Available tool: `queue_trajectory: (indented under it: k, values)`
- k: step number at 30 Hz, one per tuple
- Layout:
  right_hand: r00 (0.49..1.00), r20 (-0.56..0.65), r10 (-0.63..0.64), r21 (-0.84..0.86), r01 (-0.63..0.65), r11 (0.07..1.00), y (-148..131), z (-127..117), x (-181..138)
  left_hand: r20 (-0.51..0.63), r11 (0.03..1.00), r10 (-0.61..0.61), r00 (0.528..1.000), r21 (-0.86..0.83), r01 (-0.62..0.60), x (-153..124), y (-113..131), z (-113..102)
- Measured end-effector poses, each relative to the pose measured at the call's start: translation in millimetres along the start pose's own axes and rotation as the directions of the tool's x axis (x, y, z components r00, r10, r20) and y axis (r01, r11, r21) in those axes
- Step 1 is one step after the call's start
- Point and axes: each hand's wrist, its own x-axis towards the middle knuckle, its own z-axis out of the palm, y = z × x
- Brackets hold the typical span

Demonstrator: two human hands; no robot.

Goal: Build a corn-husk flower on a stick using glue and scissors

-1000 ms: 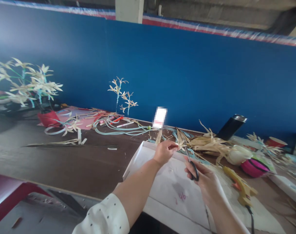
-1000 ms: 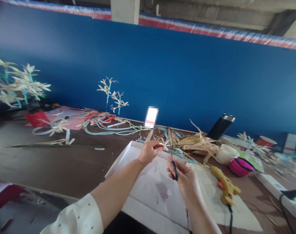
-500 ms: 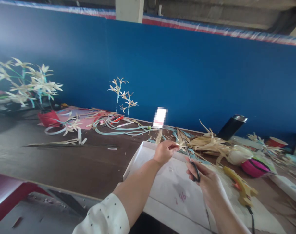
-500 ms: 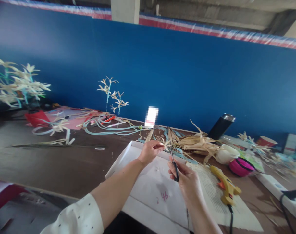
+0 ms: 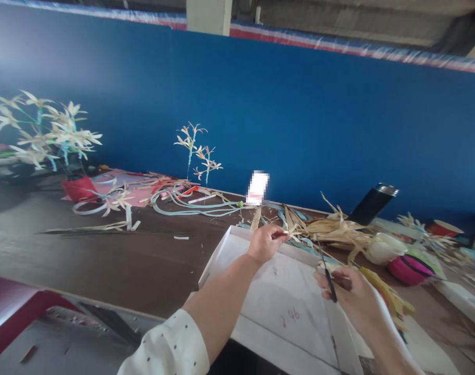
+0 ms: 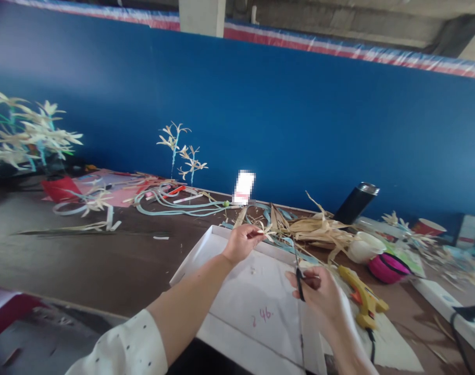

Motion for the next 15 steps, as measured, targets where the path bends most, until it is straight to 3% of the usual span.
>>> queue_trajectory:
  k: [4,8,12,15]
  values:
    - [0.996,-0.019,-0.092,-0.412,0.076,0.908,19,-17,2,0.025,1.000,-0.018,1.000,0.026,0.017,-1,1,-1]
    - [0.995,-0.052,-0.083,-0.683,0.025,0.730,27,-19,-4,0.051,0.998,-0.035,0.998,0.059,0.032,-2,6,-4]
    - [0.999,-0.021,-0.048,-0.795,0.012,0.607,31,-21,-4,0.061,0.997,-0.047,0.997,0.061,0.043,-2,12,-6]
    - [0.999,0.037,0.002,-0.782,0.028,0.623,39,-25,4,0.067,0.997,-0.050,0.997,0.059,0.046,-2,16,-8]
